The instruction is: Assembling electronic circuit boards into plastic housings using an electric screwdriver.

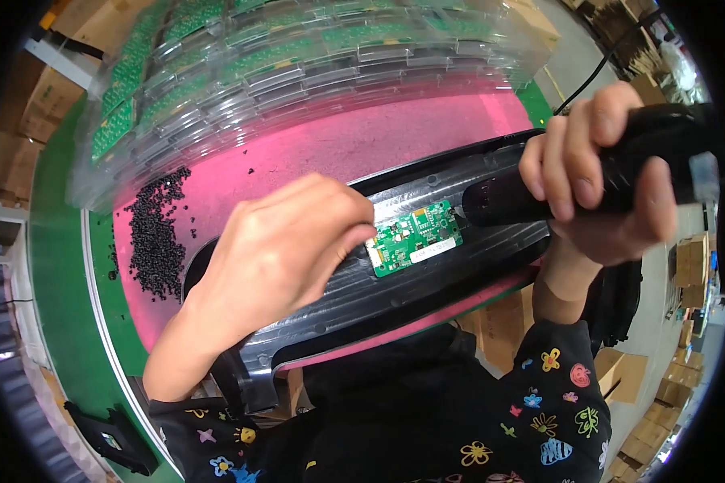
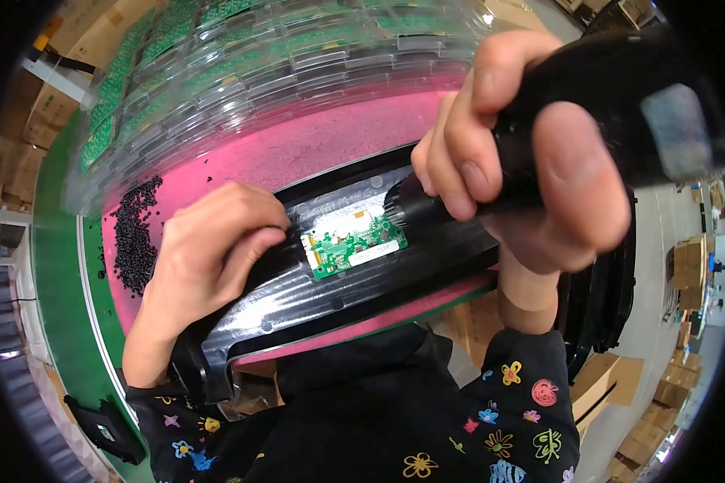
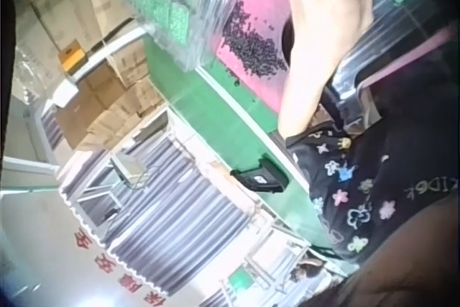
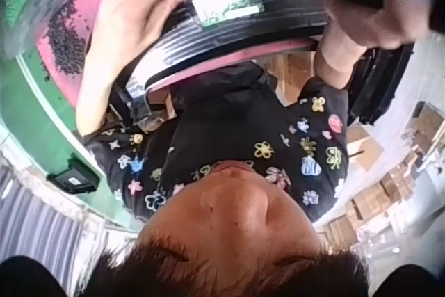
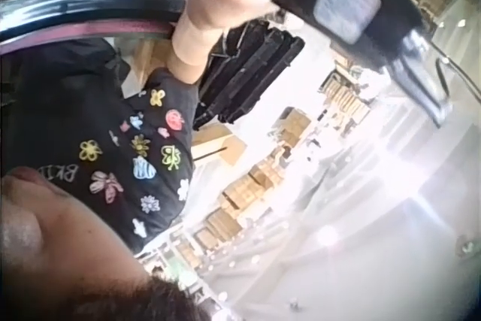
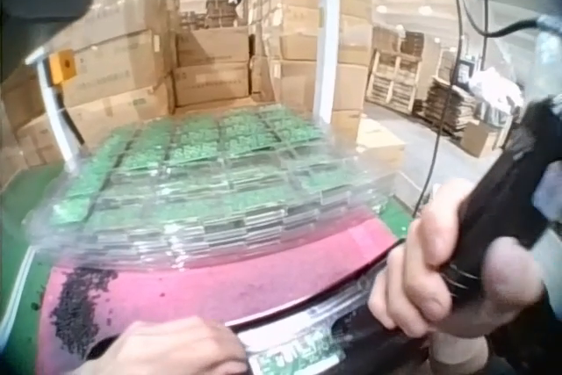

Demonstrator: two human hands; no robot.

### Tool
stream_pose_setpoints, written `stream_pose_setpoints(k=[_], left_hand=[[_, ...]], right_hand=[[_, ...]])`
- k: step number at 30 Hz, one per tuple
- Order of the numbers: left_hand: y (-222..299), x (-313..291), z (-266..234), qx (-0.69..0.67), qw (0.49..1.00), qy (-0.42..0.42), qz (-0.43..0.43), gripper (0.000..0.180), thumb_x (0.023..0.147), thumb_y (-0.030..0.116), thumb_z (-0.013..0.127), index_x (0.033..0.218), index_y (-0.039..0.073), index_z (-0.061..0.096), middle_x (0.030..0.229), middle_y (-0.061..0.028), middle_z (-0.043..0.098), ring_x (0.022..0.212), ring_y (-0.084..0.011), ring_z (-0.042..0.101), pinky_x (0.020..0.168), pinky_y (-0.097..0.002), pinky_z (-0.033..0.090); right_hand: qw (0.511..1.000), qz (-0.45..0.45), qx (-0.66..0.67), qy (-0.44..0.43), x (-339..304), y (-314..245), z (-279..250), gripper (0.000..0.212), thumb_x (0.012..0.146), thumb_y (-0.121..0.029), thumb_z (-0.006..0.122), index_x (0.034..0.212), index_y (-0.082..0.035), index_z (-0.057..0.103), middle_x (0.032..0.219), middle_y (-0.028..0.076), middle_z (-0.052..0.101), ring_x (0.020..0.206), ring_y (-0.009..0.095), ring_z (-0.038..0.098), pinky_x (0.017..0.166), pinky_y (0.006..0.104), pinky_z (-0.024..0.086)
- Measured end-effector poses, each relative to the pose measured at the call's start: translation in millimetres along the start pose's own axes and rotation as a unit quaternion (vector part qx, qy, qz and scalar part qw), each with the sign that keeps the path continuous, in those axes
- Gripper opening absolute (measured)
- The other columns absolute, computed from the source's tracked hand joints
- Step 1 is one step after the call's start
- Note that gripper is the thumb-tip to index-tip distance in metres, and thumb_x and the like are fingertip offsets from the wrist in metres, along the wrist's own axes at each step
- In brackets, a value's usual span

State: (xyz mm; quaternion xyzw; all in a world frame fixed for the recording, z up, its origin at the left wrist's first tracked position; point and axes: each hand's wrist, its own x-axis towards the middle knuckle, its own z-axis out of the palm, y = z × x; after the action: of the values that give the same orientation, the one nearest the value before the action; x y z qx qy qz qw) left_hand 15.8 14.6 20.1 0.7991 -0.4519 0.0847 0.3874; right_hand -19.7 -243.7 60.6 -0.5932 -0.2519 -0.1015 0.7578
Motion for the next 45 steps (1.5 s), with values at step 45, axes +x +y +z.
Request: stream_pose_setpoints(k=[45], left_hand=[[-11.8, -5.1, -2.5, -0.134, 0.990, -0.031, -0.010, 0.009, 0.078, 0.002, 0.074, 0.086, 0.000, 0.070, 0.076, -0.0109, 0.070, 0.067, -0.0199, 0.070, 0.058, -0.0269, 0.053]], right_hand=[[0.982, -0.114, 0.151, 0.003, 4.2, -9.1, 36.1, 0.038, 0.078, -0.032, 0.065, 0.095, -0.004, 0.045, 0.063, -0.002, 0.051, 0.048, 0.009, 0.049, 0.054, 0.0247, 0.044]])
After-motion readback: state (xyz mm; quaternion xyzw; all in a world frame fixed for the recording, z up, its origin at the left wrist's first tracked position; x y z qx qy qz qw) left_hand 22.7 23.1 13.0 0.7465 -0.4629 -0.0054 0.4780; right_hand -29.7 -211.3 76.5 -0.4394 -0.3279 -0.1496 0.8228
